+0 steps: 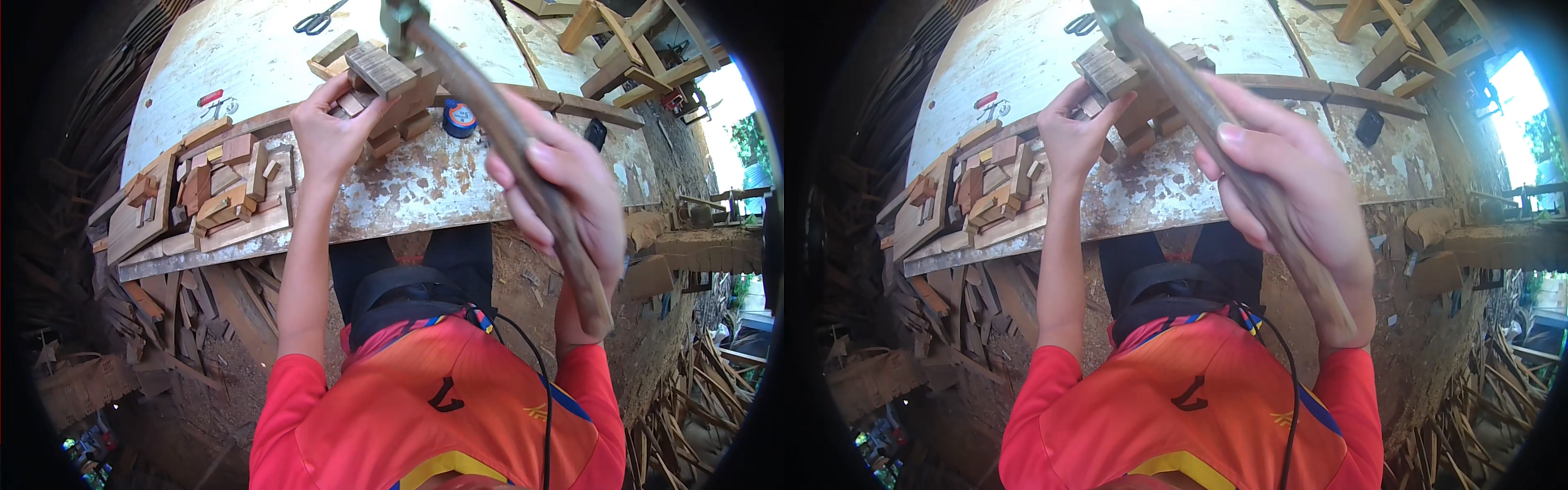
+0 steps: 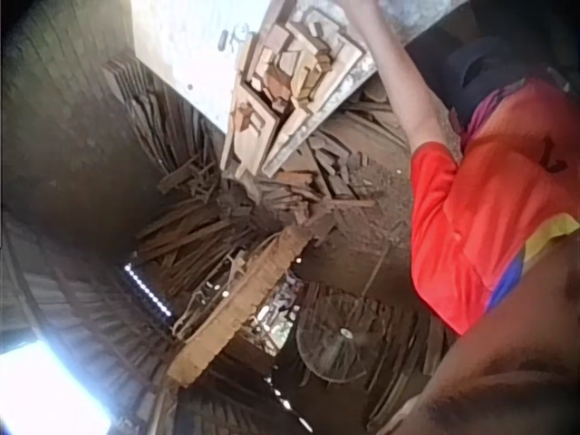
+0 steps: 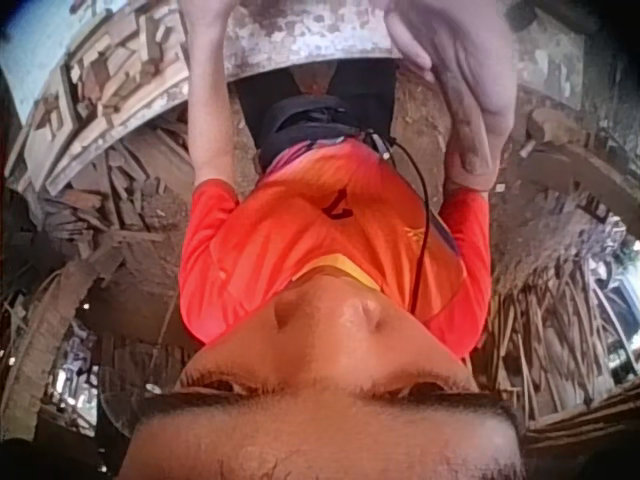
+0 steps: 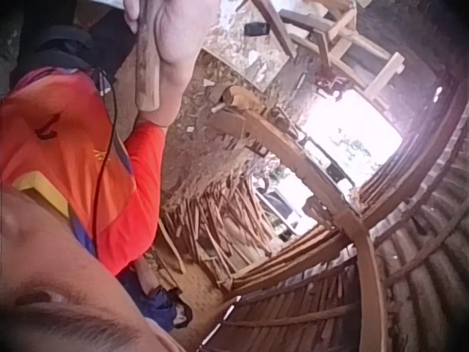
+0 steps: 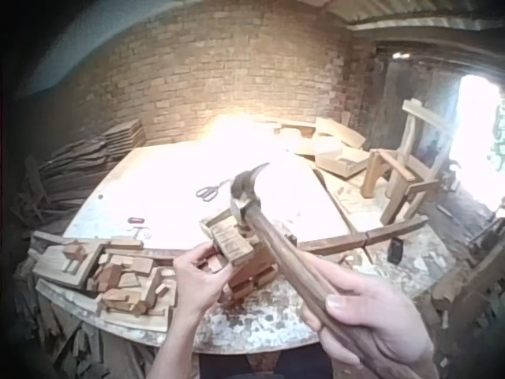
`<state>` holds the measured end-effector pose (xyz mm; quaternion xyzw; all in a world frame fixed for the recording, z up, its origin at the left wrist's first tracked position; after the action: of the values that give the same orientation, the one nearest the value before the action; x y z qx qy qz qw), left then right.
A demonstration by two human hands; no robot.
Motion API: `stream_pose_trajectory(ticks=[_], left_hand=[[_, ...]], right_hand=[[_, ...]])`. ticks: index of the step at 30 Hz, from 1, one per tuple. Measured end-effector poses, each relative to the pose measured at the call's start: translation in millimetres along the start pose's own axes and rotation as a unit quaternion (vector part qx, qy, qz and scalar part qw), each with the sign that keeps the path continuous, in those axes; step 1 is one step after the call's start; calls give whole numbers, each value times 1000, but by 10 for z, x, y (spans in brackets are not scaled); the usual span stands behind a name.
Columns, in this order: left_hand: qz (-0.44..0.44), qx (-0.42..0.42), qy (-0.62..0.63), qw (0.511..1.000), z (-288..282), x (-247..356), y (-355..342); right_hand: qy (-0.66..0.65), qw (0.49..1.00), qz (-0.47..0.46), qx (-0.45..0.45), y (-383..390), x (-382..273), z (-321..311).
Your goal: Assembling small wooden blocks into a figure using a hammer and glue/friction.
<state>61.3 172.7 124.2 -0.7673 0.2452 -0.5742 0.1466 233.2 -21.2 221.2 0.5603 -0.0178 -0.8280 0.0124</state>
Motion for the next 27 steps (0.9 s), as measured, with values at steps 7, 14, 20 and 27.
stream_pose_trajectory(ticks=[7, 14, 20, 27], left_hand=[[38, -6, -82, 996, -101, 134, -34], [154, 32, -28, 987, -139, 377, -147], [126, -4, 35, 991, -68, 310, -155], [156, 6, 48, 987, -56, 293, -127]], right_hand=[[-35, 986, -164, -20, 220, -365, 35], [1, 995, -87, 52, 26, 23, -155], [-86, 993, -75, 29, -13, 102, -232], [-107, 994, -9, 14, -75, 412, -263]])
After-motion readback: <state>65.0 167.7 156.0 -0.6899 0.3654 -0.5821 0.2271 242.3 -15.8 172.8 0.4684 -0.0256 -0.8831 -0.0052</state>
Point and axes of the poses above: each hand's wrist, its own y-axis away from the middle knuckle, its own z-axis out of the palm, x = y × z, the point moved 7 cm from there along -y, towards the middle knuckle, and after that the axes turned 4 degrees about -y, right-handed, at the moved point
